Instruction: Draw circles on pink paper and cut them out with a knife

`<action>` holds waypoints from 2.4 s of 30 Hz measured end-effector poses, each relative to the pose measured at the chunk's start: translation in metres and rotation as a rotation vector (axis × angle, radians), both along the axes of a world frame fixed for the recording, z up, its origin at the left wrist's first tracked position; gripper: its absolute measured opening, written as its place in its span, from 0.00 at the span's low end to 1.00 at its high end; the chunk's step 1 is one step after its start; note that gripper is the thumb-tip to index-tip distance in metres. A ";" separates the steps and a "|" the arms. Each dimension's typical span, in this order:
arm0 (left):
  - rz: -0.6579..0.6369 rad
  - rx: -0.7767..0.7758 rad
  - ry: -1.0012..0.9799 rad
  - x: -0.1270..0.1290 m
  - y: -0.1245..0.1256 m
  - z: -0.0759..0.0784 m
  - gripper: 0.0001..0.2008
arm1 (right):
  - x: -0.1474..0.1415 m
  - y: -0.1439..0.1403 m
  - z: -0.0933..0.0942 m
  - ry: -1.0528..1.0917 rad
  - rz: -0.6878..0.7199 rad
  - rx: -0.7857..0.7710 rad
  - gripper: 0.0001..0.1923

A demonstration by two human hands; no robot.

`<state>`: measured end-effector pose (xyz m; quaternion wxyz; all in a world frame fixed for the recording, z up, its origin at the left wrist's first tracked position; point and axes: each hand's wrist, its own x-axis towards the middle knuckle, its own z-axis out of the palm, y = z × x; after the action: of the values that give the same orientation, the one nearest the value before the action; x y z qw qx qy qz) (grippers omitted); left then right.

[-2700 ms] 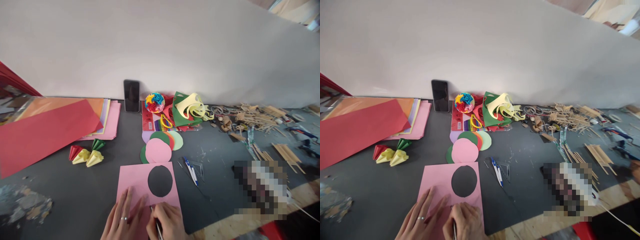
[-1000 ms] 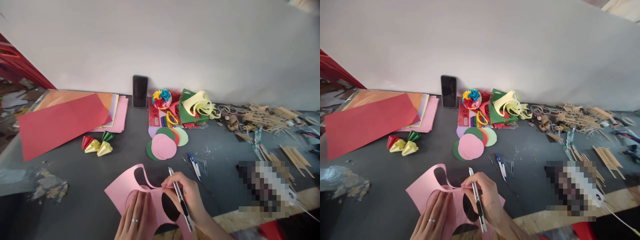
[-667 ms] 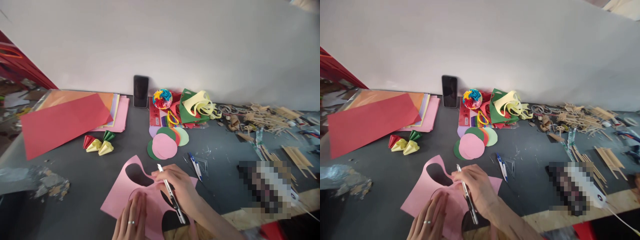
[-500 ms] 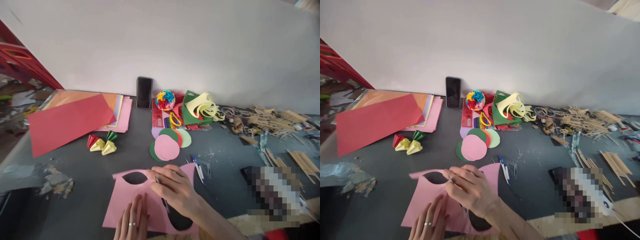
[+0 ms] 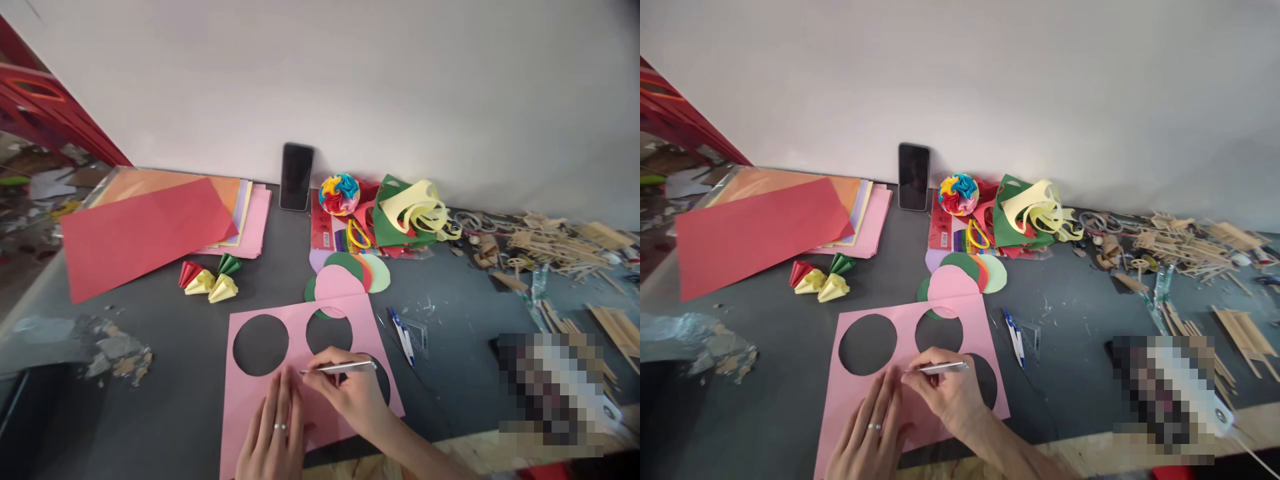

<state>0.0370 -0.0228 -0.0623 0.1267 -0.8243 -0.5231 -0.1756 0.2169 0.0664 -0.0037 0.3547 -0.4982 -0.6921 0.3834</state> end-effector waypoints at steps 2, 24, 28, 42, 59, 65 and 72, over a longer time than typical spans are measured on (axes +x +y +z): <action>-0.004 0.008 -0.046 0.000 0.002 -0.002 0.27 | -0.001 0.001 -0.002 0.016 0.006 -0.097 0.06; -0.029 -0.014 -0.035 -0.003 0.015 0.017 0.39 | 0.006 -0.001 -0.015 -0.013 -0.041 -0.126 0.09; -0.026 0.009 -0.041 -0.001 0.015 0.016 0.40 | 0.004 -0.001 -0.015 -0.023 -0.056 -0.126 0.09; 0.014 -0.030 -0.055 -0.001 0.011 0.012 0.39 | 0.014 0.007 -0.003 -0.072 0.100 0.013 0.09; 0.022 -0.066 -0.084 -0.006 0.006 0.001 0.37 | 0.018 -0.018 -0.015 -0.080 -0.075 -0.123 0.07; 0.018 -0.067 -0.052 -0.006 0.009 0.005 0.38 | 0.019 -0.023 -0.008 -0.072 -0.129 -0.090 0.04; 0.000 -0.066 -0.024 -0.004 0.011 0.010 0.41 | 0.021 -0.038 -0.009 -0.066 -0.156 0.002 0.05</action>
<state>0.0331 -0.0118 -0.0522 0.0932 -0.8258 -0.5302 -0.1682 0.2376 0.0284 -0.0127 0.3610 -0.5626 -0.6628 0.3374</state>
